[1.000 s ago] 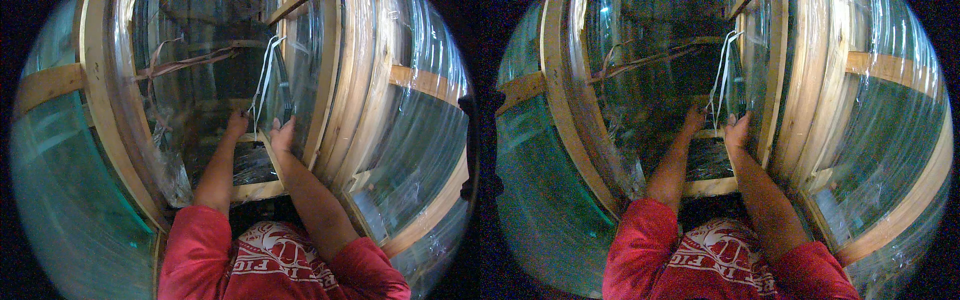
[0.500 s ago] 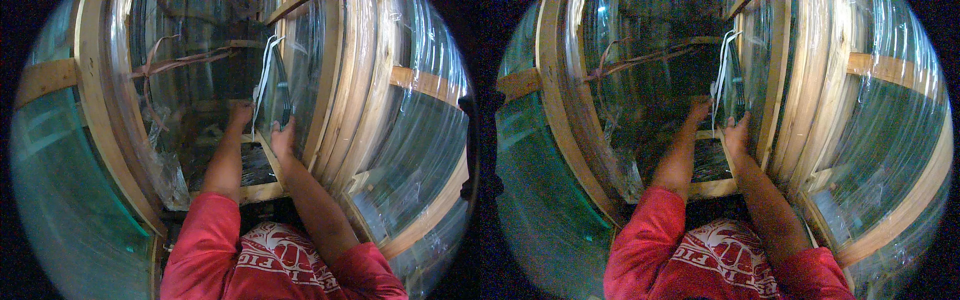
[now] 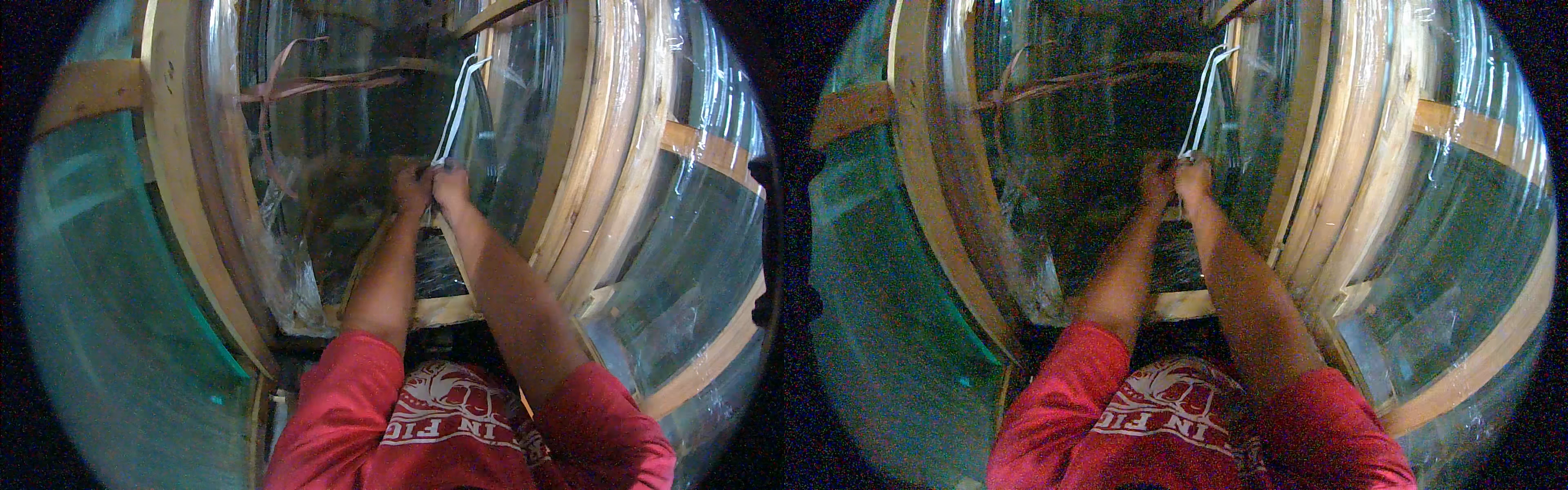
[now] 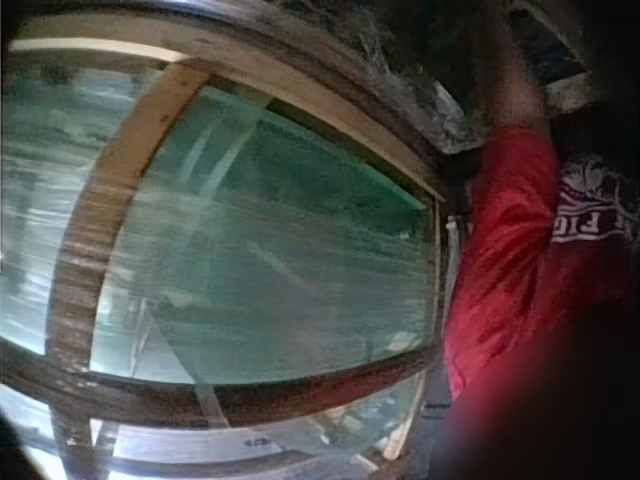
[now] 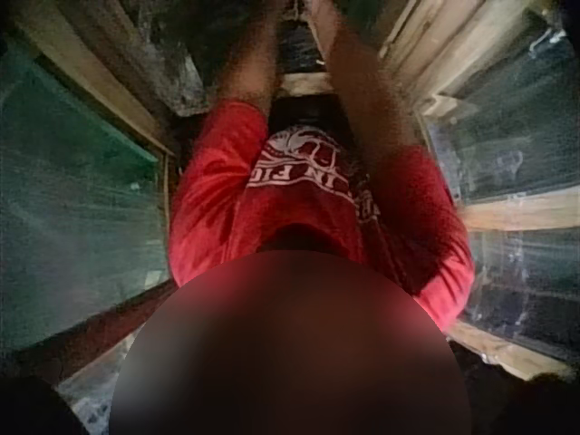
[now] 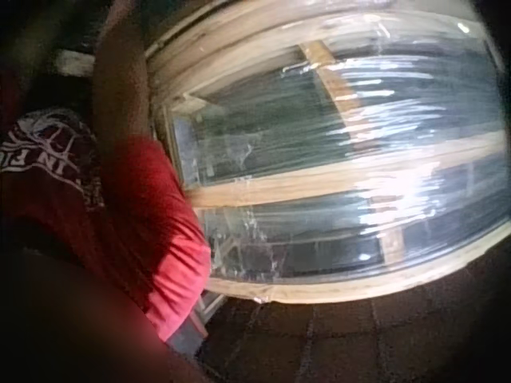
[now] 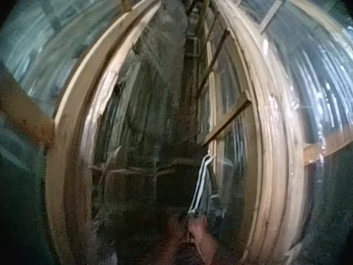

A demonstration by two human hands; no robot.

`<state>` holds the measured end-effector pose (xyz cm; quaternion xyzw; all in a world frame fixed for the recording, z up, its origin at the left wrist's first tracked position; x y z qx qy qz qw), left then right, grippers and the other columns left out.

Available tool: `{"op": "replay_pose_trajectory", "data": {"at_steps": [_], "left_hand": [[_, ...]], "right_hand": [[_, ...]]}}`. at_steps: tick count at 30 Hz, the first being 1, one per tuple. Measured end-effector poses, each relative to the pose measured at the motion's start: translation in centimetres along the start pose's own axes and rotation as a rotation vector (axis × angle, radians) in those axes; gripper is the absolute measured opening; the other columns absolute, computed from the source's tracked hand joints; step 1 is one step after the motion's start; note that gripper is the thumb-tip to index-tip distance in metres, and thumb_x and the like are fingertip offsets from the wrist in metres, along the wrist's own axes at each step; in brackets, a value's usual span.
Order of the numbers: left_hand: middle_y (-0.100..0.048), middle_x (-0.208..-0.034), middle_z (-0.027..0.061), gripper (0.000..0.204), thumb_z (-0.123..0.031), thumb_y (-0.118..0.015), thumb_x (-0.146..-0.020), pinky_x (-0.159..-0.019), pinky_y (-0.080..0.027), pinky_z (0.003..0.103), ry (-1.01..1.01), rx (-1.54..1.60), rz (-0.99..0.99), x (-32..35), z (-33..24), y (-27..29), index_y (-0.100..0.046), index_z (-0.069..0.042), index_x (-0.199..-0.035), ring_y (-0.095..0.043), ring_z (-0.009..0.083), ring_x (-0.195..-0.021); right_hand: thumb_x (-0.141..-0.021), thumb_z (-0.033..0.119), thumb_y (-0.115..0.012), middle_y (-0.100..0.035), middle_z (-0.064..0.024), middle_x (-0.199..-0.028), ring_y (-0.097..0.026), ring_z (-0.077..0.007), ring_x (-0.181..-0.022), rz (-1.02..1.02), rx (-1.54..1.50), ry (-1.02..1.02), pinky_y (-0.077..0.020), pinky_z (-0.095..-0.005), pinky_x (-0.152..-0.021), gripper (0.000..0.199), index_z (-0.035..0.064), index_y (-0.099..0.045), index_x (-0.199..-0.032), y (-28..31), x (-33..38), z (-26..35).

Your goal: The person assembles wooden display cases with glass panels in a workshop. They lift and position wooden frames, align glass panels, and secure them with straps while another worker assists nearby.

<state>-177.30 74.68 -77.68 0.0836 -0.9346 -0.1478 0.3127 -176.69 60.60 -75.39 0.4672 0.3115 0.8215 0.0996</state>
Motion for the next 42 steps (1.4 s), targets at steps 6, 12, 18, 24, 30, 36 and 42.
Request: {"op": "replay_pose_trajectory", "data": {"at_steps": [6, 12, 18, 24, 30, 36, 42], "left_hand": [[-0.067, -0.102, 0.0147, 0.025, -0.019, -0.071, -0.083, -0.086, -0.05, 0.041, 0.117, -0.03, 0.079, -0.2, 3.3, -1.7, -0.067, -0.005, -0.104, -0.063, 0.0316, -0.095], [-0.068, -0.101, 0.0231, 0.024, -0.018, -0.063, -0.086, -0.084, -0.049, 0.045, 0.021, -0.08, 0.078, -0.5, 1.4, -1.1, -0.068, 0.0, -0.102, -0.065, 0.0396, -0.095], [-0.067, -0.108, 0.0187, 0.025, -0.021, -0.061, -0.091, -0.091, -0.049, 0.043, 0.202, -0.09, 0.213, -0.5, 2.3, -1.4, -0.066, -0.004, -0.109, -0.062, 0.036, -0.102], [-0.067, -0.108, 0.0211, 0.029, -0.021, -0.061, -0.09, -0.088, -0.049, 0.043, 0.084, 0.036, 0.18, -1.0, 3.1, -1.6, -0.066, -0.001, -0.111, -0.065, 0.0374, -0.1], [-0.068, -0.104, 0.0202, 0.027, -0.019, -0.062, -0.09, -0.086, -0.05, 0.041, 0.042, 0.036, 0.202, -1.5, 4.3, -2.1, -0.066, -0.001, -0.11, -0.066, 0.0333, -0.097], [-0.067, -0.106, 0.0133, 0.027, -0.007, -0.064, -0.088, -0.09, -0.05, 0.037, 0.146, 0.03, 0.222, -1.1, 4.1, -1.6, -0.061, -0.005, -0.114, -0.064, 0.0278, -0.098], [-0.066, -0.11, 0.0158, 0.025, -0.011, -0.064, -0.089, -0.093, -0.048, 0.039, 0.003, 0.015, 0.153, -1.5, 2.7, -0.8, -0.064, -0.005, -0.113, -0.062, 0.0294, -0.103]], "right_hand": [[-0.09, 0.022, -0.06, -0.067, -0.0212, -0.097, -0.064, -0.0348, -0.089, -0.045, 0.074, 0.036, -0.0495, -0.0436, -0.079, 0.025, 0.0001, -0.067, -0.101, -1.1, -1.9, -1.4], [-0.095, 0.025, -0.057, -0.066, -0.0151, -0.097, -0.062, -0.0307, -0.086, 0.003, -0.453, -0.405, -0.0494, -0.0448, -0.079, 0.026, 0.0018, -0.063, -0.104, -3.5, -1.9, -6.2], [-0.094, 0.026, -0.059, -0.065, -0.0138, -0.096, -0.061, -0.0325, -0.085, 0.157, -0.769, -0.406, -0.0505, -0.0463, -0.075, 0.024, 0.003, -0.061, -0.1, -5.3, -3.5, -6.1], [-0.089, 0.025, -0.063, -0.065, -0.0256, -0.102, -0.062, -0.0435, -0.09, -0.091, 0.294, 0.577, -0.0496, -0.0446, -0.083, 0.032, 0.0002, -0.063, -0.108, -0.3, -1.9, 5.1], [-0.088, 0.019, -0.064, -0.068, -0.018, -0.086, -0.064, -0.0312, -0.07, 0.271, 0.35, 0.231, -0.055, -0.0411, -0.067, 0.025, -0.0005, -0.067, -0.103, -2.3, -7.9, 4.5], [-0.084, 0.025, -0.063, -0.068, -0.0247, -0.095, -0.065, -0.0428, -0.09, 0.165, 0.076, 0.149, -0.0514, -0.0489, -0.078, 0.029, -0.0002, -0.069, -0.096, -2.8, -8.8, 1.6], [-0.083, 0.014, -0.06, -0.069, -0.0203, -0.098, -0.065, -0.039, -0.091, -0.11, -0.011, 0.167, -0.0509, -0.0466, -0.08, 0.026, 0.004, -0.067, -0.106, -0.9, -3.9, -1.0]]}}
Point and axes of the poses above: each hand's wrist, its own x-axis away from the middle knuckle, its own y-axis out of the back of the hand, z = x × y, the point moved 9 cm from there along -x, towards the middle knuckle
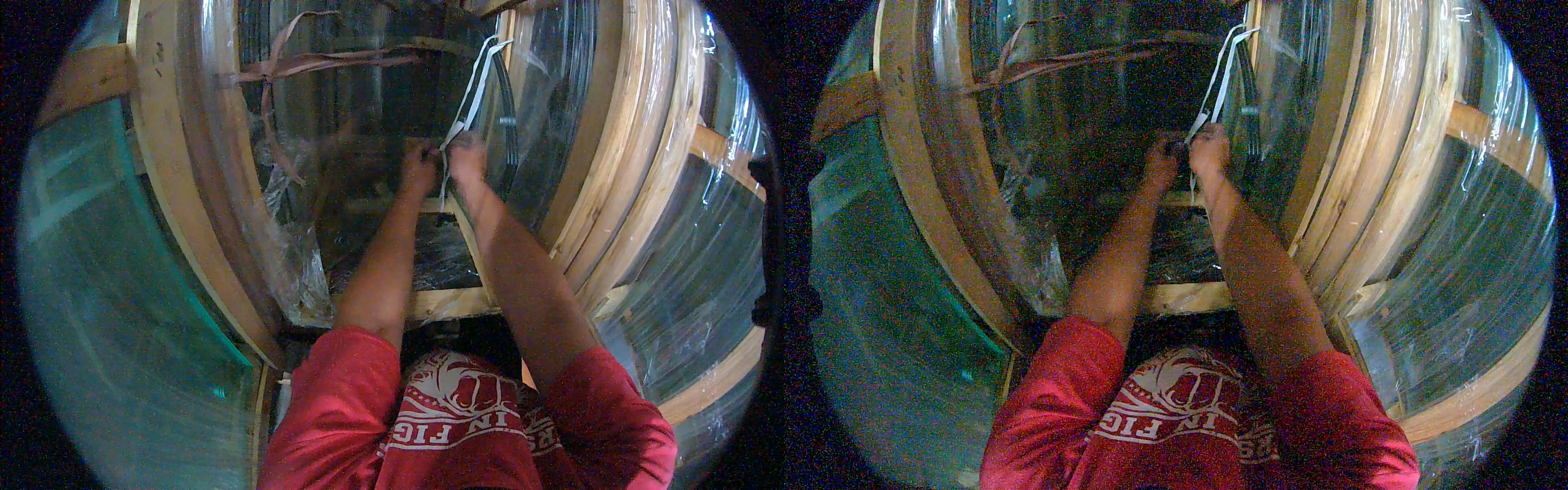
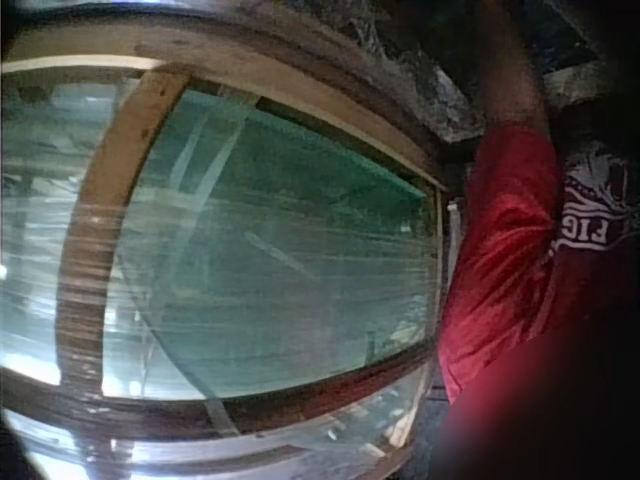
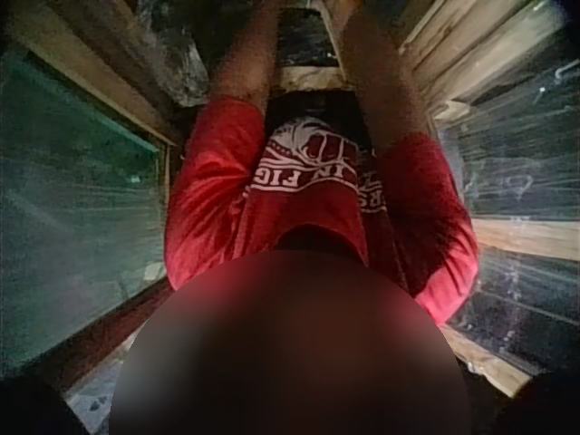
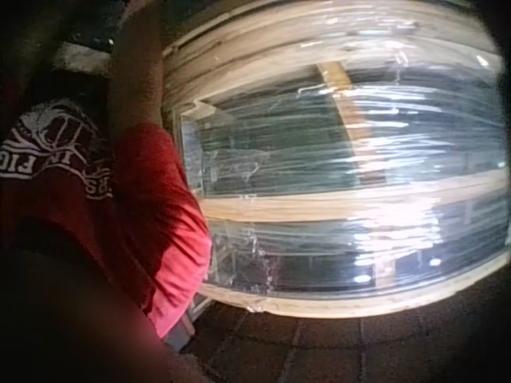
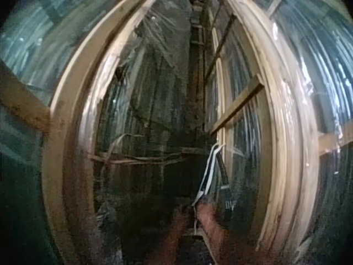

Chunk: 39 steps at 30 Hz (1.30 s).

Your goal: The person assembles wooden display cases with glass panels in a workshop. They lift and position wooden frames, align glass panels, and secure them with straps while another worker assists nearby.

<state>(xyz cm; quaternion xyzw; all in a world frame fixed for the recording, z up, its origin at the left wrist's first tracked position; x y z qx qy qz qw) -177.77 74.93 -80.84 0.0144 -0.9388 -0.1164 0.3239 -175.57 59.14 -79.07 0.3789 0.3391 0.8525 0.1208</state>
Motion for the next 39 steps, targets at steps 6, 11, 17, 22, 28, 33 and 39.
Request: {"op": "replay_pose_trajectory", "data": {"at_steps": [6, 11, 17, 22, 28, 33, 39], "left_hand": [[-0.065, -0.11, 0.0134, 0.024, -0.008, -0.06, -0.09, -0.093, -0.047, 0.038, 0.183, 0.053, 0.082, -0.3, 2.9, -1.7, -0.063, -0.005, -0.114, -0.06, 0.0272, -0.104], [-0.066, -0.109, 0.02, 0.025, -0.015, -0.059, -0.09, -0.089, -0.048, 0.042, 0.085, 0.094, 0.027, -0.8, 3.1, -1.5, -0.063, -0.003, -0.111, -0.062, 0.0339, -0.102], [-0.064, -0.114, 0.0192, 0.026, -0.017, -0.059, -0.09, -0.093, -0.046, 0.041, 0.192, 0.057, 0.018, -0.2, 2.6, -1.0, -0.061, -0.005, -0.112, -0.061, 0.033, -0.106], [-0.064, -0.116, 0.0179, 0.033, -0.021, -0.063, -0.09, -0.093, -0.046, 0.04, 0.18, 0.006, -0.003, 0.0, 2.4, 0.2, -0.059, -0.006, -0.119, -0.061, 0.031, -0.108], [-0.065, -0.112, 0.0185, 0.036, -0.025, -0.066, -0.088, -0.091, -0.047, 0.04, 0.091, -0.048, -0.064, 0.9, 2.4, 1.7, -0.061, -0.004, -0.117, -0.062, 0.0305, -0.107], [-0.067, -0.108, 0.0189, 0.035, -0.027, -0.067, -0.087, -0.09, -0.048, 0.042, 0.189, -0.101, 0.018, 2.7, 1.0, 2.4, -0.064, -0.003, -0.113, -0.064, 0.0335, -0.104], [-0.065, -0.114, 0.0202, 0.04, -0.024, -0.063, -0.089, -0.093, -0.047, 0.044, 0.077, -0.191, 0.059, 1.1, -1.2, 1.2, -0.058, -0.006, -0.124, -0.062, 0.037, -0.106]], "right_hand": [[-0.086, 0.011, -0.063, -0.067, -0.0194, -0.1, -0.066, -0.0326, -0.091, 0.152, 0.076, -0.094, -0.0507, -0.0401, -0.08, 0.031, -0.0005, -0.062, -0.115, 0.0, 3.5, 1.6], [-0.087, 0.014, -0.062, -0.05, -0.0227, -0.136, -0.049, -0.0359, -0.125, -0.071, 0.24, 0.56, -0.0353, -0.0433, -0.105, 0.048, -0.0024, -0.05, -0.131, 6.9, 10.5, 12.0], [-0.083, 0.019, -0.067, -0.039, -0.0329, -0.14, -0.034, -0.0418, -0.136, -0.179, 0.204, 0.115, -0.0213, -0.0437, -0.117, 0.075, -0.0067, -0.03, -0.143, 11.3, 9.9, 7.6], [-0.077, 0.02, -0.074, -0.067, -0.0258, -0.103, -0.064, -0.0379, -0.101, 0.103, 0.163, -0.436, -0.0479, -0.0416, -0.088, 0.056, -0.0092, -0.055, -0.121, 10.3, 7.4, -0.2], [-0.073, 0.017, -0.077, -0.069, -0.0214, -0.088, -0.067, -0.0336, -0.081, 0.113, 0.182, -0.112, -0.0511, -0.0414, -0.076, 0.041, -0.0064, -0.063, -0.103, 9.5, 7.2, 0.5], [-0.075, 0.01, -0.074, -0.07, -0.0164, -0.091, -0.067, -0.027, -0.08, 0.07, -0.108, -0.051, -0.0513, -0.0388, -0.074, 0.039, -0.0042, -0.062, -0.109, 6.9, 6.4, -3.0], [-0.073, 0.017, -0.078, -0.066, -0.0194, -0.091, -0.063, -0.0337, -0.081, 0.02, -0.099, -0.09, -0.0505, -0.0432, -0.074, 0.048, -0.0064, -0.057, -0.108, 7.7, 5.7, -4.9]]}}
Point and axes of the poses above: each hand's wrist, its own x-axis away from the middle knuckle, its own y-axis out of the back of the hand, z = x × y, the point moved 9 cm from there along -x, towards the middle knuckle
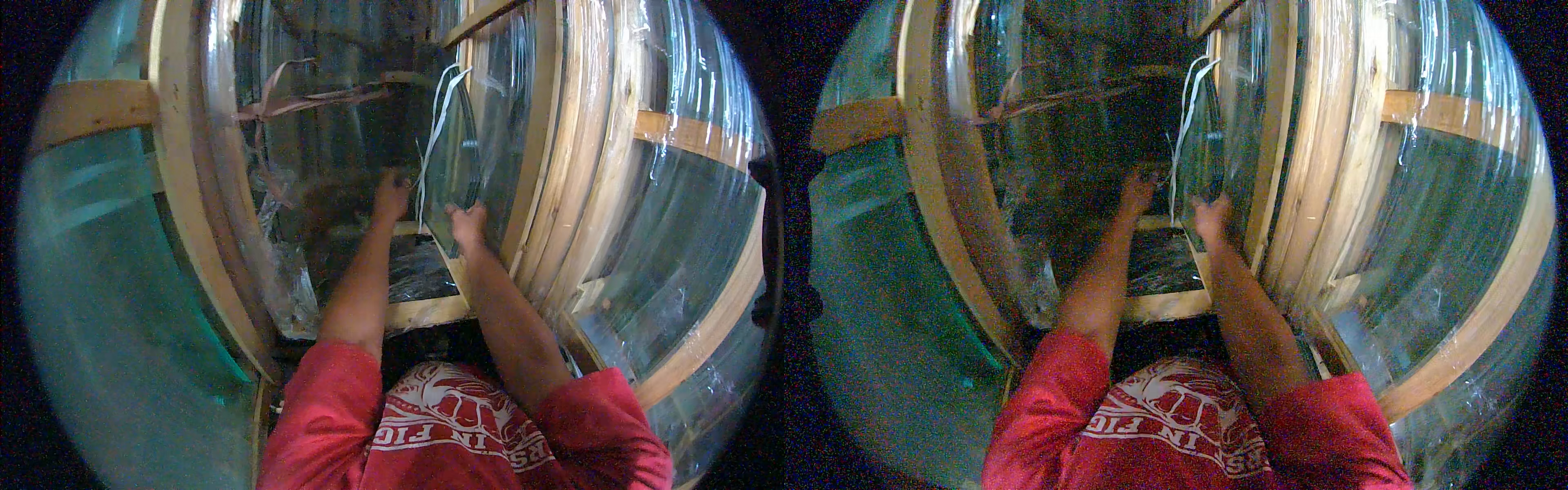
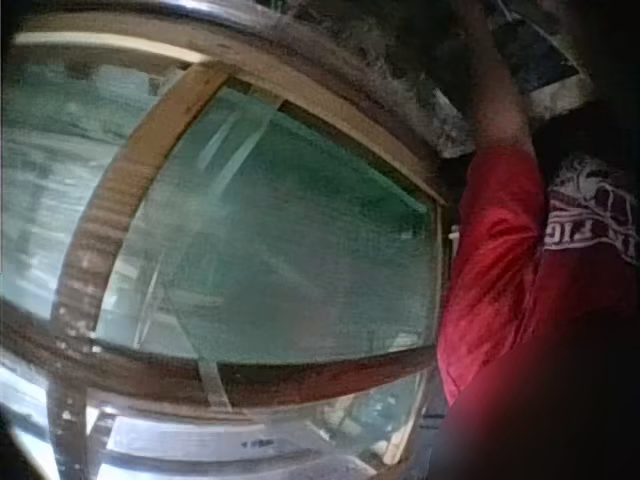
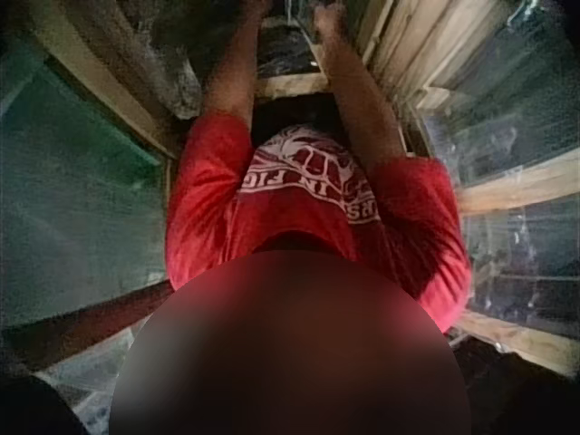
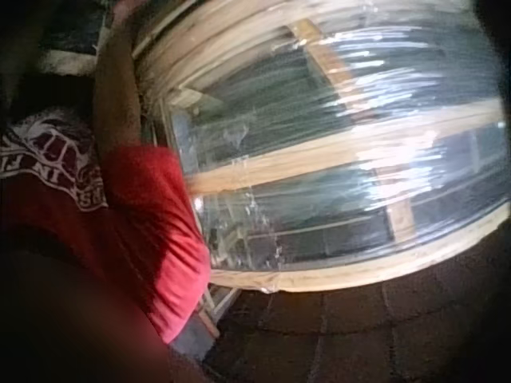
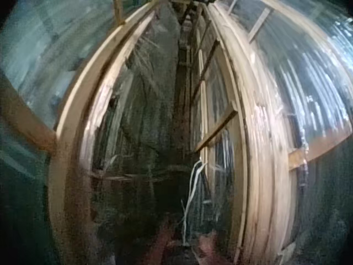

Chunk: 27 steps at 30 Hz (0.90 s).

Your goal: The person assembles wooden display cases with glass panels in a workshop. They lift and position wooden frames, align glass panels, and secure them with straps while another worker assists nearby.

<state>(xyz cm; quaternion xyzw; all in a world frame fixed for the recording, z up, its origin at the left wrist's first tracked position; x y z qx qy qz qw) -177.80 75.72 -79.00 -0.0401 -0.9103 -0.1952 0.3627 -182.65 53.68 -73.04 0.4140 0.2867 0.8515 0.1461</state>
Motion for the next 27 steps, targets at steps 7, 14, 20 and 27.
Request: {"op": "replay_pose_trajectory", "data": {"at_steps": [7, 14, 20, 27], "left_hand": [[-0.063, -0.119, 0.0208, 0.047, -0.03, -0.063, -0.088, -0.096, -0.046, 0.045, 0.13, 0.014, 0.108, -4.1, 0.8, -6.6, -0.056, -0.003, -0.126, -0.06, 0.0376, -0.111], [-0.066, -0.106, 0.0201, 0.033, -0.021, -0.068, -0.084, -0.084, -0.05, 0.044, 0.049, 0.011, -0.064, -3.6, 1.3, -3.1, -0.063, -0.002, -0.11, -0.065, 0.0325, -0.096], [-0.066, -0.103, 0.0204, 0.035, -0.025, -0.067, -0.085, -0.083, -0.049, 0.043, 0.043, -0.023, 0.218, -2.2, -0.6, -2.4, -0.066, 0.0, -0.109, -0.064, 0.0316, -0.093], [-0.063, -0.115, 0.0221, 0.038, -0.029, -0.067, -0.085, -0.1, -0.038, 0.046, 0.028, -0.125, 0.104, -2.3, 1.1, -4.5, -0.067, -0.001, -0.11, -0.053, 0.0369, -0.114]], "right_hand": [[-0.086, 0.018, -0.066, -0.047, -0.0287, -0.136, -0.045, -0.0399, -0.129, -0.097, 0.062, -0.052, -0.0337, -0.0426, -0.11, 0.067, -0.0057, -0.035, -0.141, 2.3, 3.8, 7.1], [-0.089, 0.012, -0.061, -0.049, -0.0227, -0.136, -0.046, -0.0317, -0.129, -0.196, 0.115, 0.268, -0.0307, -0.0375, -0.11, 0.054, -0.0006, -0.042, -0.138, 4.4, 5.7, 16.6], [-0.09, 0.011, -0.062, -0.068, -0.0176, -0.101, -0.067, -0.032, -0.093, 0.45, 0.055, 0.356, -0.0515, -0.0378, -0.084, 0.021, 0.0006, -0.064, -0.108, 10.7, 22.5, 14.7], [-0.091, 0.021, -0.06, -0.067, -0.0168, -0.096, -0.066, -0.0256, -0.087, 0.329, 0.418, -0.316, -0.051, -0.0368, -0.076, 0.023, 0.0019, -0.064, -0.104, 25.3, 30.6, -3.8]]}}
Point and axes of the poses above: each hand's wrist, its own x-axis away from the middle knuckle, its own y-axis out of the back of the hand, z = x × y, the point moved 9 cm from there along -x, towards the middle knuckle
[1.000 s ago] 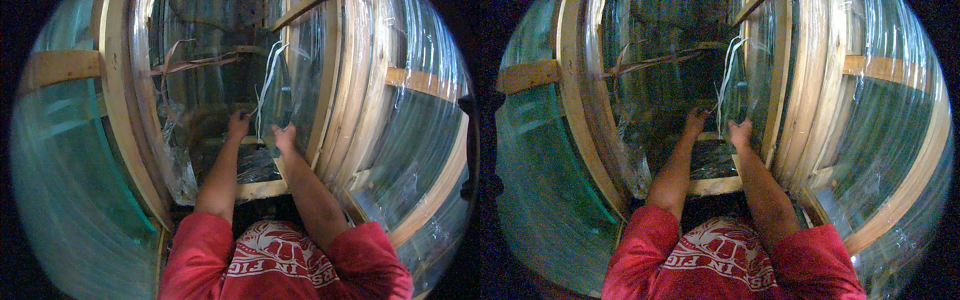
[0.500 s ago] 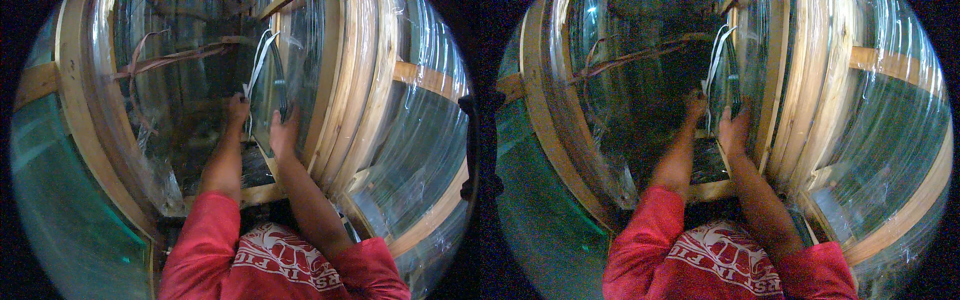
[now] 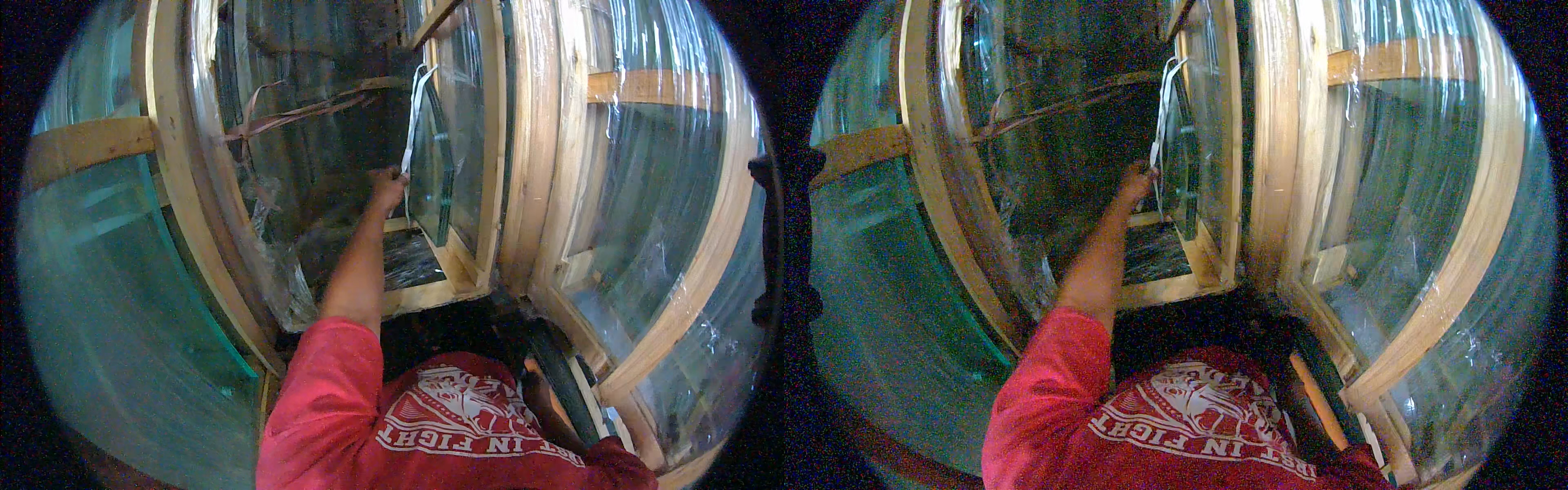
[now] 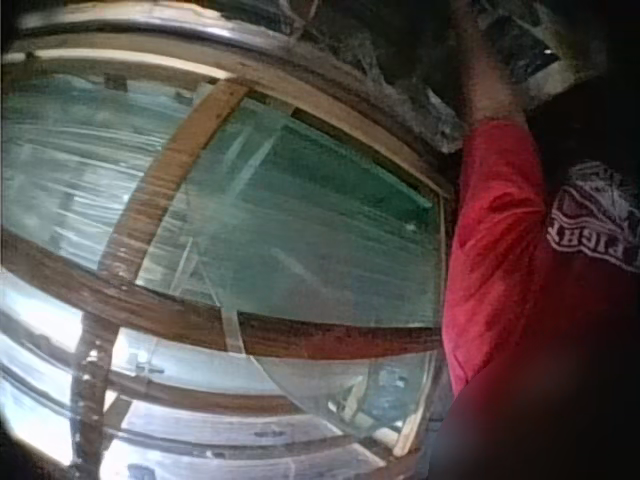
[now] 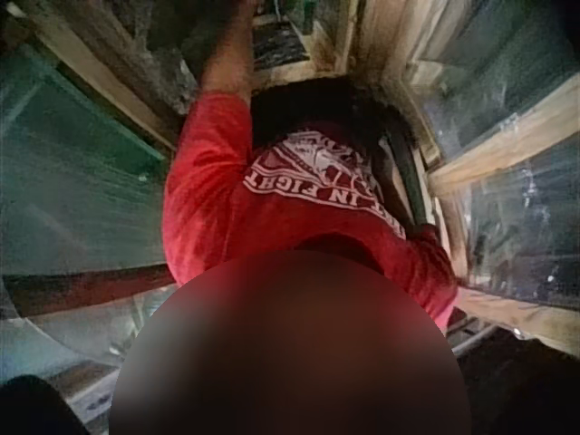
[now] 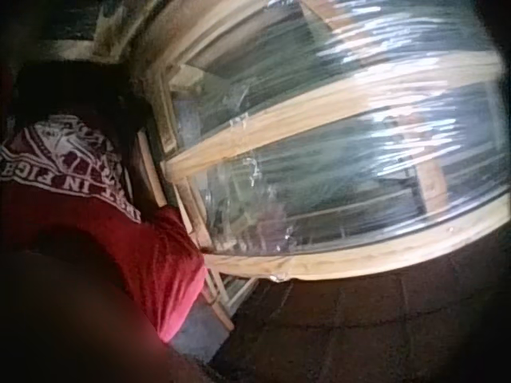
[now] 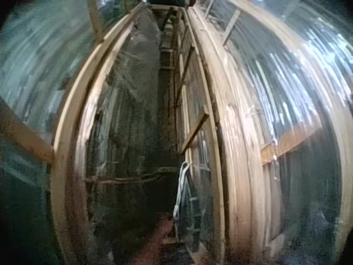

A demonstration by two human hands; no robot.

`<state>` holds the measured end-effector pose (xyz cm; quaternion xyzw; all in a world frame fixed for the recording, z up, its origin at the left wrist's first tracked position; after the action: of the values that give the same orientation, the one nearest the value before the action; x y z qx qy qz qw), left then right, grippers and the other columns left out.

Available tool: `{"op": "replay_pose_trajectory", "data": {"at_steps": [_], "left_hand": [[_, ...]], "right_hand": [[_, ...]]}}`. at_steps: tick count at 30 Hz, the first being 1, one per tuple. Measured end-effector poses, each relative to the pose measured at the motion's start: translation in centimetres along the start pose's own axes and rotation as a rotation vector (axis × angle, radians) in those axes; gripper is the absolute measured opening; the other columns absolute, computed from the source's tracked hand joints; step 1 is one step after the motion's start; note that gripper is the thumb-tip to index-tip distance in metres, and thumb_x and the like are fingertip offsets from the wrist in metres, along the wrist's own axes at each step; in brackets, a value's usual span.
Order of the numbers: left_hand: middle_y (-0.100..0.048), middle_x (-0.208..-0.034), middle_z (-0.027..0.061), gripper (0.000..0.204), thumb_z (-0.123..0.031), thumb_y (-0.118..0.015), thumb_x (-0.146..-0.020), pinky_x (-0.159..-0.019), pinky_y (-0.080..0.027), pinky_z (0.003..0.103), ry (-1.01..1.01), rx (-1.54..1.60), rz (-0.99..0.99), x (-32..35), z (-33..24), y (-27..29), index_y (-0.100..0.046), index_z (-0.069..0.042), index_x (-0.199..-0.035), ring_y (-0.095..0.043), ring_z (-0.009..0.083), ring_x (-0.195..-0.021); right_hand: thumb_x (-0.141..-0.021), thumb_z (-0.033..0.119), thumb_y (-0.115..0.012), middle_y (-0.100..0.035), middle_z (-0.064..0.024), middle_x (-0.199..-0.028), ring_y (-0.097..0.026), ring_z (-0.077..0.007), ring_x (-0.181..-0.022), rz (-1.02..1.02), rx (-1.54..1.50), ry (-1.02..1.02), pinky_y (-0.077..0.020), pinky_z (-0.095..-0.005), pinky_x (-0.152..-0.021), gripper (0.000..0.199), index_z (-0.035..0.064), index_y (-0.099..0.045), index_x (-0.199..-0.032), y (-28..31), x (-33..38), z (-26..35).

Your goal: The person assembles wooden display cases with glass panels in a workshop. They lift and position wooden frames, align glass panels, and secure them with straps while another worker assists nearby.

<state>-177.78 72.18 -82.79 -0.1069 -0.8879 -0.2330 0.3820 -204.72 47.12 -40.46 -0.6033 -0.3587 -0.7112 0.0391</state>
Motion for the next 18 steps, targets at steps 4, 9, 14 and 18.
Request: {"op": "replay_pose_trajectory", "data": {"at_steps": [4, 9, 14, 18], "left_hand": [[-0.065, -0.11, 0.0189, 0.042, -0.031, -0.067, -0.085, -0.091, -0.045, 0.044, 0.035, 0.153, 0.145, -1.1, 2.3, -1.7, -0.063, -0.002, -0.116, -0.059, 0.0342, -0.104], [-0.067, -0.094, 0.0131, 0.044, -0.032, -0.066, -0.088, -0.073, -0.051, 0.042, -0.085, 0.116, 0.098, 0.5, -0.4, 0.3, -0.059, -0.005, -0.121, -0.062, 0.0261, -0.085], [-0.067, -0.103, 0.0187, 0.038, -0.02, -0.066, -0.085, -0.082, -0.05, 0.041, 0.085, 0.183, 0.07, 2.6, -2.2, 1.9, -0.061, -0.003, -0.119, -0.064, 0.0299, -0.093], [-0.068, -0.106, 0.0208, 0.036, -0.016, -0.066, -0.084, -0.086, -0.05, 0.04, 0.08, 0.227, 0.062, 3.1, -2.8, 1.9, -0.062, -0.001, -0.117, -0.065, 0.0312, -0.098]], "right_hand": [[-0.091, 0.021, -0.06, -0.067, -0.0164, -0.097, -0.065, -0.0252, -0.087, 0.024, -0.077, -0.012, -0.0507, -0.0364, -0.077, 0.023, 0.0021, -0.064, -0.104, 0.2, -0.8, -1.7], [-0.091, 0.02, -0.059, -0.067, -0.0159, -0.099, -0.064, -0.0246, -0.088, 0.064, -0.116, 0.057, -0.0504, -0.0359, -0.078, 0.023, 0.0023, -0.064, -0.105, -1.1, -6.1, 2.0], [-0.091, 0.02, -0.059, -0.066, -0.0155, -0.101, -0.064, -0.0241, -0.089, 0.094, -0.108, 0.072, -0.0501, -0.0353, -0.078, 0.023, 0.0026, -0.064, -0.106, -1.9, -7.4, 2.4], [-0.091, 0.019, -0.059, -0.066, -0.0151, -0.103, -0.063, -0.0236, -0.09, 0.101, -0.103, 0.036, -0.0499, -0.0349, -0.079, 0.023, 0.0028, -0.064, -0.106, -2.0, -5.3, -0.8]]}}
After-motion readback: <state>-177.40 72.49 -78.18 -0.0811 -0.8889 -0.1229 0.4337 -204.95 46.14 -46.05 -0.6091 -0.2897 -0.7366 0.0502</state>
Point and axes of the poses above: each hand's wrist, its own x-axis away from the middle knuckle, its own y-axis out of the back of the hand, z = x × y, the point moved 9 cm from there along -x, towards the middle knuckle
